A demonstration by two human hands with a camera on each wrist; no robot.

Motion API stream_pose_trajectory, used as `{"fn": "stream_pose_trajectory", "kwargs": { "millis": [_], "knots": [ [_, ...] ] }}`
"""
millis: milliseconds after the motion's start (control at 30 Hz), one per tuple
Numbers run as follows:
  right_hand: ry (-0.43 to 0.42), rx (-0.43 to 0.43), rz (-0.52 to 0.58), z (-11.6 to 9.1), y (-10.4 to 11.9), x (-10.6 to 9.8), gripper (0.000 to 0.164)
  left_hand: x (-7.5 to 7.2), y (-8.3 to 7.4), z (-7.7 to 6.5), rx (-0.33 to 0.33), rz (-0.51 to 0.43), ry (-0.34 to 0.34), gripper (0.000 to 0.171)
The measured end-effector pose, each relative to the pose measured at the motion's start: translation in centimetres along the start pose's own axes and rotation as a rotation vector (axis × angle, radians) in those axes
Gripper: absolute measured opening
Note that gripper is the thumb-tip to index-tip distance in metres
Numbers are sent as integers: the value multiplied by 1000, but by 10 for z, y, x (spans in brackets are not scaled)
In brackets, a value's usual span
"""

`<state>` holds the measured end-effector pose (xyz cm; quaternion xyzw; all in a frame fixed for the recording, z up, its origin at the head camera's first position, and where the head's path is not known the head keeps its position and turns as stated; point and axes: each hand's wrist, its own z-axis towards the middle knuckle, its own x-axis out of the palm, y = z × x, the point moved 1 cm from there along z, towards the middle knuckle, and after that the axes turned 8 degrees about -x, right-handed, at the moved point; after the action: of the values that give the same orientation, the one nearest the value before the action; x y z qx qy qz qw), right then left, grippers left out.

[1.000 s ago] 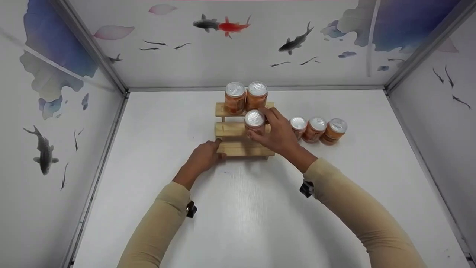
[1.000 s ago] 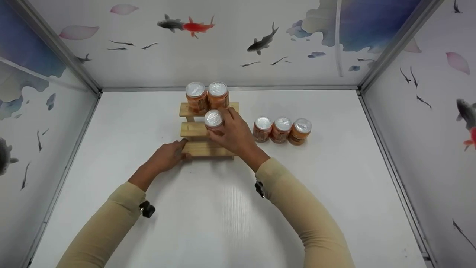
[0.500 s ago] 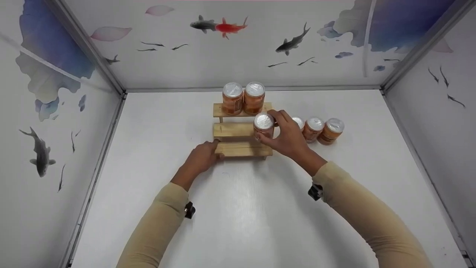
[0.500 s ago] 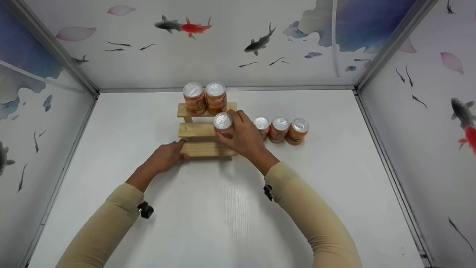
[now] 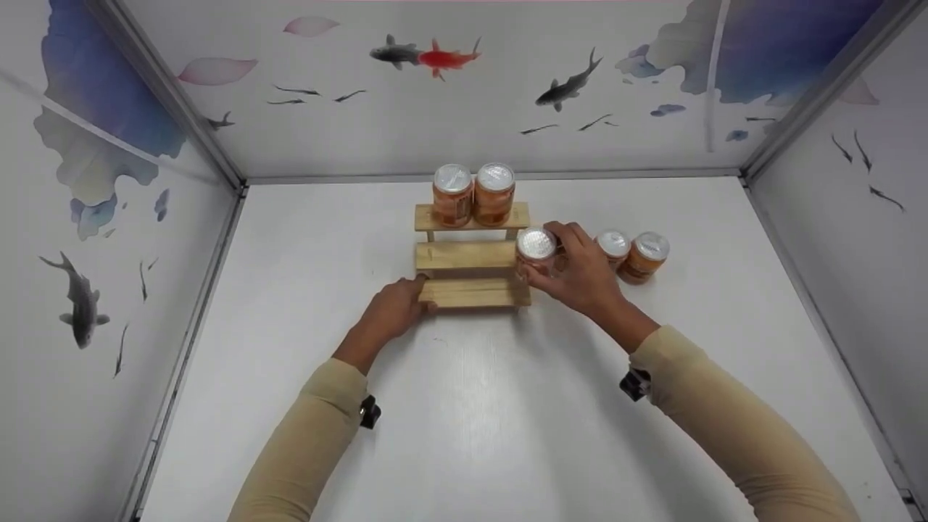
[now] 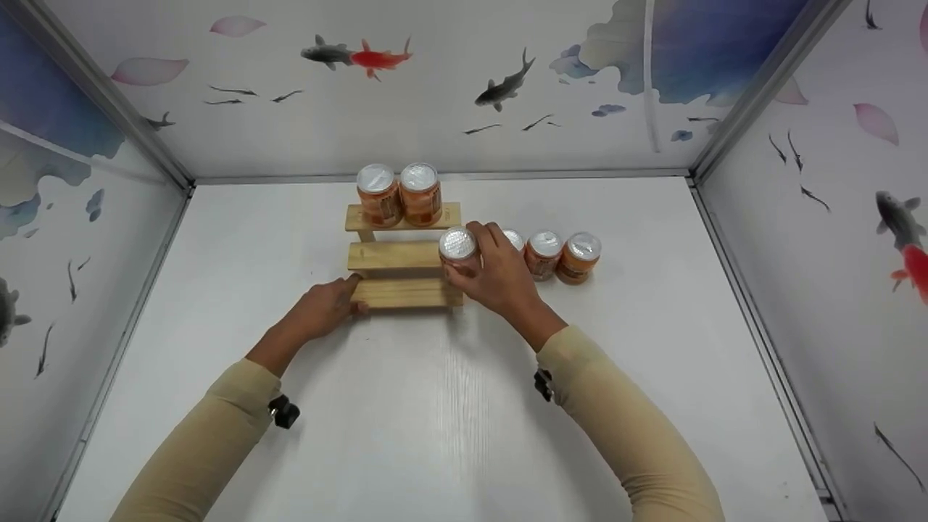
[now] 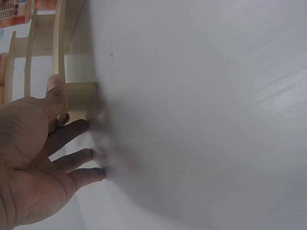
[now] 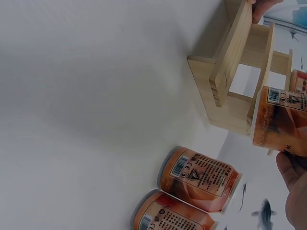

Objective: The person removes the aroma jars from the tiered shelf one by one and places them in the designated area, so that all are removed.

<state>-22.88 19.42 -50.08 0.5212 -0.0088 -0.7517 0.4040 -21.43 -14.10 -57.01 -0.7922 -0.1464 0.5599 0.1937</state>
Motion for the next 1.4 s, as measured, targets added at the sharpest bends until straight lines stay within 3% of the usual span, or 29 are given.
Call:
{"fn": "stream_pose_trajectory", "kwargs": {
  "millis": [400, 433, 533, 633, 700, 767, 1400],
  "knots": [
    [-11, 11, 14, -12, -12, -13, 73, -1, 0, 0, -14, -20, 24, 66],
    [-11, 12, 19, -13, -13, -14, 72, 6, 9, 7, 9, -21, 15, 67],
    [-14, 14, 26, -17, -17, -16, 72, 8, 12, 10, 27, -3, -2, 65],
    [-13, 21, 31, -20, -20, -17, 72, 7, 11, 9, 24, 8, -7, 64],
    [-11, 32, 30, -21, -22, -17, 73, -2, -2, -1, -6, 9, 8, 62],
    [-6, 48, 33, -23, -24, -17, 74, -2, -3, -2, -10, 16, 3, 62],
    [19, 115, 25, -46, -42, -8, 73, -1, -2, -2, -12, -33, 3, 61]
  ]
}}
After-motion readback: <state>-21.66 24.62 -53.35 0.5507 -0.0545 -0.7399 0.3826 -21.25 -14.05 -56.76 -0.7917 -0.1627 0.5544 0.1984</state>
